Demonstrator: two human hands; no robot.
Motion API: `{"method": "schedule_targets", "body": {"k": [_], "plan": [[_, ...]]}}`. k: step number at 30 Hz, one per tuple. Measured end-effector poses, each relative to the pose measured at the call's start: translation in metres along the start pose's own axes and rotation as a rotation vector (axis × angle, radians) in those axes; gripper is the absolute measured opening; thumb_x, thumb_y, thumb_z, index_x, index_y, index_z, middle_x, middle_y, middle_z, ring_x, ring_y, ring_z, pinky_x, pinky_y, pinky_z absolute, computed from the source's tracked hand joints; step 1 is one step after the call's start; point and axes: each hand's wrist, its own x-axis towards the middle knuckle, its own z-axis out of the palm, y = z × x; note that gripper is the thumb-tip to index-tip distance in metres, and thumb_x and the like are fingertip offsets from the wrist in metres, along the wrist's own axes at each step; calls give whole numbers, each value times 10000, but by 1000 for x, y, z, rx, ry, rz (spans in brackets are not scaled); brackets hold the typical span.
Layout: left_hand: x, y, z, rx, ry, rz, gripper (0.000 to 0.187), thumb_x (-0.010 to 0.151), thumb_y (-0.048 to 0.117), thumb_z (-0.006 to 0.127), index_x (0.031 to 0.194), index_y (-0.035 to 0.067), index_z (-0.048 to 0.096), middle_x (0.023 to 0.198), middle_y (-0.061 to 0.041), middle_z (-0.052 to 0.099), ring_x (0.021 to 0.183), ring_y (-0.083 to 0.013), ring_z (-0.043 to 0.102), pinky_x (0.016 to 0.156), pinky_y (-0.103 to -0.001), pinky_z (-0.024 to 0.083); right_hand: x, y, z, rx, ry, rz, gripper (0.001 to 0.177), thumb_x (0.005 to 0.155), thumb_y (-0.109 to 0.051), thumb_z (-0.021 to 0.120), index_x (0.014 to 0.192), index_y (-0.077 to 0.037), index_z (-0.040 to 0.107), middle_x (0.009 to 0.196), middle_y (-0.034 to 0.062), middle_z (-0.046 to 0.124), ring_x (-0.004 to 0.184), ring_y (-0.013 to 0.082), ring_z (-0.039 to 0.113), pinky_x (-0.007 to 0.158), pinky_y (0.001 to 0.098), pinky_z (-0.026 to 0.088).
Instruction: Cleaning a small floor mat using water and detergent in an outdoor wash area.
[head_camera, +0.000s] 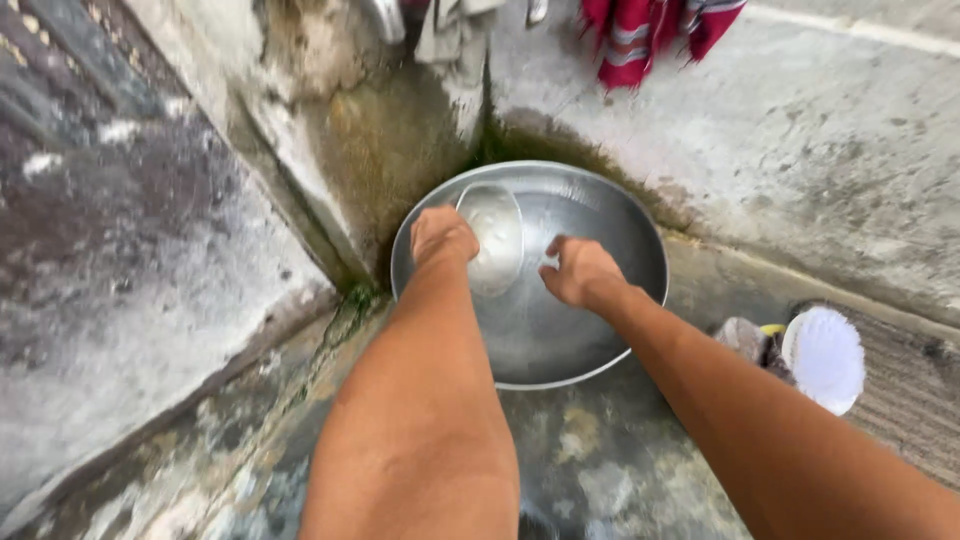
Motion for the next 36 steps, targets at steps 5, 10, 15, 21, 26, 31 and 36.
{"method": "schedule_targets", "body": {"k": [5, 10, 15, 21, 26, 31, 36], "plan": [[19, -25, 17, 86, -21, 19, 374, 893, 122, 719, 1259, 46, 728, 1320, -203, 676, 1248, -323, 647, 1025, -360, 558, 10, -9, 17, 36, -39, -11, 431, 952, -296, 665, 1341, -112, 633, 1255, 185, 700, 1180, 329, 666, 1038, 429, 535], [18, -7, 31, 108, -30, -41, 385, 867, 117, 747, 1240, 29, 709, 1276, -218, 692, 1190, -335, 680, 954, -381, 603, 33, -5, 31, 110, -12, -31, 368, 948, -276, 659, 1279, -115, 672, 1201, 158, 722, 1141, 331, 677, 1006, 434, 541], [4, 8, 49, -183, 112, -75, 264, 853, 51, 735, 1114, 51, 774, 1198, -193, 737, 1118, -336, 731, 907, -376, 635, 24, 0, 57, 374, 268, -75, 289, 973, -240, 604, 1194, -76, 692, 1139, 152, 747, 1074, 342, 700, 955, 450, 553], [-7, 24, 73, -120, 209, -3, 383, 789, 55, 813, 1144, -40, 704, 1153, -218, 729, 1094, -333, 719, 863, -375, 637, 5, 5, 78, 250, 333, -140, 294, 997, -179, 551, 1246, -38, 617, 1245, 184, 667, 1210, 380, 587, 985, 489, 496], [-14, 11, 48, -18, 106, 27, 309, 804, 78, 814, 1107, 48, 763, 1184, -165, 736, 1146, -305, 700, 909, -368, 621, 19, -10, 79, 255, 335, -123, 346, 984, -166, 552, 1301, -30, 583, 1272, 215, 616, 1201, 401, 569, 1014, 490, 484], [-12, 22, 33, 2, 71, 21, 342, 820, 108, 815, 1157, 101, 753, 1209, -131, 739, 1155, -274, 705, 918, -347, 621, 21, -8, 55, 254, 362, -140, 365, 969, -169, 570, 1302, -19, 570, 1282, 214, 592, 1200, 398, 555, 1007, 499, 480], [-35, 44, 49, 43, 27, 23, 385, 833, 141, 807, 1201, 84, 712, 1223, -143, 720, 1156, -278, 696, 881, -370, 632, -18, 25, 16, 115, 362, -273, 352, 947, -158, 588, 1276, -33, 591, 1287, 200, 596, 1214, 389, 546, 1022, 494, 479]]}}
